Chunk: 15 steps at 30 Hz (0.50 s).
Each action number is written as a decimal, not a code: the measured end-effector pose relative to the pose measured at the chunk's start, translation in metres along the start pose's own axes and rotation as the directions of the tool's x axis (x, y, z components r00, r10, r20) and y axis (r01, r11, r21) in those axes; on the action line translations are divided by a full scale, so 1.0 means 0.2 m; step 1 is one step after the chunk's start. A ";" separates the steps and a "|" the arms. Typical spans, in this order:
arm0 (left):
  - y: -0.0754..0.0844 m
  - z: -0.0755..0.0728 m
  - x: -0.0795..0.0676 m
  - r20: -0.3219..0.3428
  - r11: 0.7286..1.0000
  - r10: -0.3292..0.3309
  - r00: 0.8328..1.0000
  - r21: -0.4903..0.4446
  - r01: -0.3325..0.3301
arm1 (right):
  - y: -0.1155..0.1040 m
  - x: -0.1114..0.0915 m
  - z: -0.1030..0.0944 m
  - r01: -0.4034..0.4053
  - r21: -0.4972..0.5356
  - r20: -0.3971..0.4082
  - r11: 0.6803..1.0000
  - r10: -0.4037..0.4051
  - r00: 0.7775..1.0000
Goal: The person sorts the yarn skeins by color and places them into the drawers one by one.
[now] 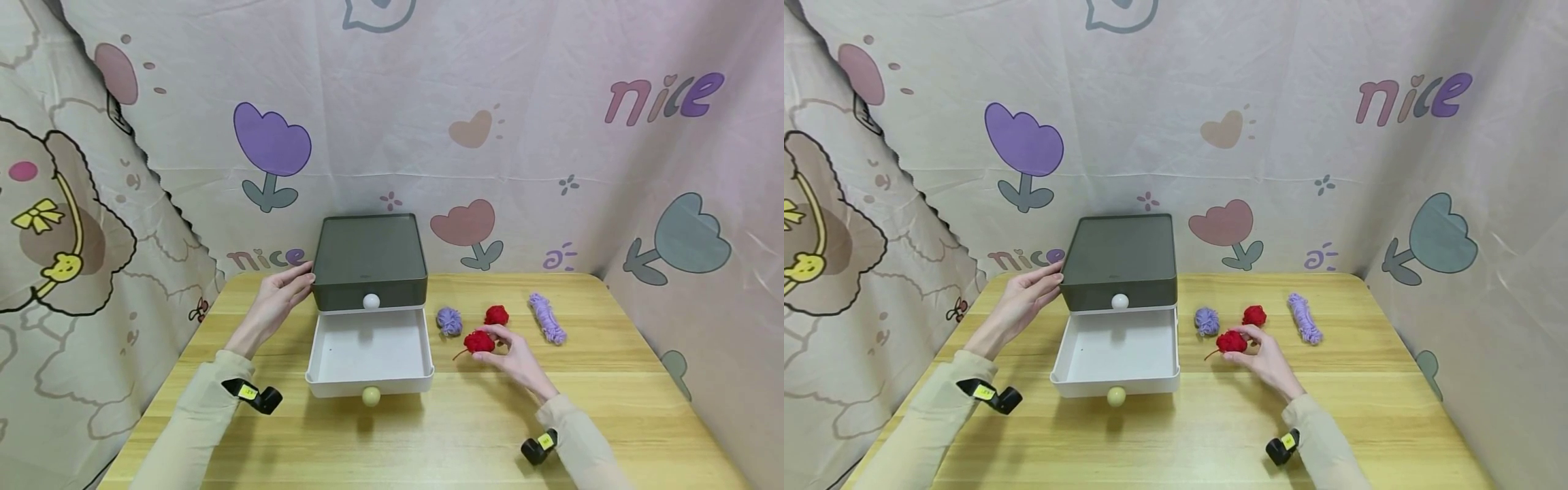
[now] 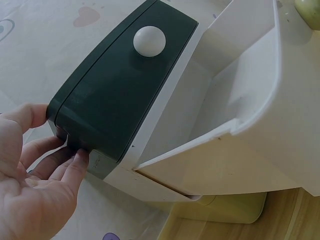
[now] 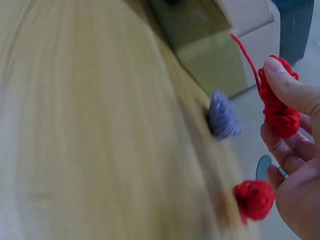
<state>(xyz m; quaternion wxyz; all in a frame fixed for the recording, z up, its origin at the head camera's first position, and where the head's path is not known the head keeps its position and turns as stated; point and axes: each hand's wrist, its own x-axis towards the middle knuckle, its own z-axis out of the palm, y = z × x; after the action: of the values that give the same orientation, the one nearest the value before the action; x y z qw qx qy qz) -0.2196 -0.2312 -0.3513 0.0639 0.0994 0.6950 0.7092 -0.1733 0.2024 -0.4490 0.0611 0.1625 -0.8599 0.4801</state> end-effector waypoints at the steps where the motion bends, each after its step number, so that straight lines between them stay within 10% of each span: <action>1: 0.00 0.00 0.00 0.000 1.000 -0.001 1.000 0.000 0.001 | -0.01 0.01 0.00 0.017 0.002 -0.002 1.000 -0.017 1.000; 15: 0.00 0.00 0.00 0.000 1.000 -0.001 1.000 -0.002 0.001 | -0.21 0.12 0.03 0.037 0.262 0.091 0.964 -0.063 0.994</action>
<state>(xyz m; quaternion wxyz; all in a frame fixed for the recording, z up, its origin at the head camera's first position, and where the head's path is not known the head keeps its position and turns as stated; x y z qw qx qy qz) -0.2191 -0.2308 -0.3510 0.0641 0.0991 0.6942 0.7101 -0.1810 0.1720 -0.4131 0.0089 0.2143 -0.7870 0.5784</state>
